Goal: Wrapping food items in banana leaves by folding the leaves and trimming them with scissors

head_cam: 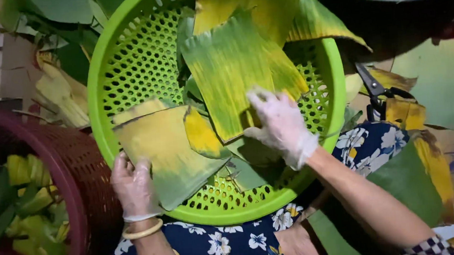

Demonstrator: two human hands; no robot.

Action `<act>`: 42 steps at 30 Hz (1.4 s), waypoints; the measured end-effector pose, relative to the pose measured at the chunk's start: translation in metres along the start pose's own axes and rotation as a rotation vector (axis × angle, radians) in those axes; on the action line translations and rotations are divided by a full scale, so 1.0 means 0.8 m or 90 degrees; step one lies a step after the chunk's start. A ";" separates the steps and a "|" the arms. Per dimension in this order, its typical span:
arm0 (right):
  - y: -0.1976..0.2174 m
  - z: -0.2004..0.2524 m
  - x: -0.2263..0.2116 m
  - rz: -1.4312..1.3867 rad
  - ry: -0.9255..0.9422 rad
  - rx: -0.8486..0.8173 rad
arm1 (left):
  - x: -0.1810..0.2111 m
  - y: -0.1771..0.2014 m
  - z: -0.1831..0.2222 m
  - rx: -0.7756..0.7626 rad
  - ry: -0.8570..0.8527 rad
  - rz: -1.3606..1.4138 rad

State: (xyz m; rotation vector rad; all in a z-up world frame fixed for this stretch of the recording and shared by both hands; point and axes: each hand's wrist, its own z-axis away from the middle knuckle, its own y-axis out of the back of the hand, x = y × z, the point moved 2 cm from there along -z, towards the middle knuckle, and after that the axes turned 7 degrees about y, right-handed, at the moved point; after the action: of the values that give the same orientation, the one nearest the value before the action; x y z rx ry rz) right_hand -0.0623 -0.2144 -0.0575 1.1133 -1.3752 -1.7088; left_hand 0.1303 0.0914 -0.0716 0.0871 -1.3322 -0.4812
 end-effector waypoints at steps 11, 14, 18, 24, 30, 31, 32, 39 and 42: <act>-0.045 -0.051 0.026 -0.167 0.019 0.008 | -0.005 0.007 -0.005 0.096 0.021 -0.119; 0.021 -0.043 0.053 -0.380 -0.111 0.153 | 0.067 -0.021 0.023 0.248 -0.248 -0.293; 0.046 -0.027 0.096 -0.555 -0.171 0.271 | 0.072 -0.105 0.019 0.162 -0.390 -0.388; 0.041 0.014 0.122 -0.708 -0.163 0.133 | 0.074 -0.220 0.027 -0.115 -0.801 -0.663; 0.053 0.003 0.131 -0.454 -0.125 0.177 | 0.212 -0.124 0.107 -0.148 -0.425 -0.145; 0.063 -0.009 0.118 -0.429 -0.121 0.107 | 0.202 -0.095 0.098 0.056 -0.444 -0.130; 0.074 -0.023 0.104 -0.400 -0.112 0.037 | 0.191 -0.065 0.091 0.265 -0.454 -0.111; -0.041 -0.080 0.110 0.504 -0.059 0.344 | -0.065 -0.020 0.000 0.096 0.016 -0.111; 0.000 -0.074 0.114 -0.064 -0.193 0.032 | -0.016 -0.041 -0.003 0.033 0.183 0.048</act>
State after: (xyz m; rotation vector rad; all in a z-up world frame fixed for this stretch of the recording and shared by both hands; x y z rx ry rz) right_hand -0.0462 -0.3191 -0.0808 0.9933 -1.5749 -1.9895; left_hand 0.1212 0.0668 -0.0949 0.1426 -1.0612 -0.3551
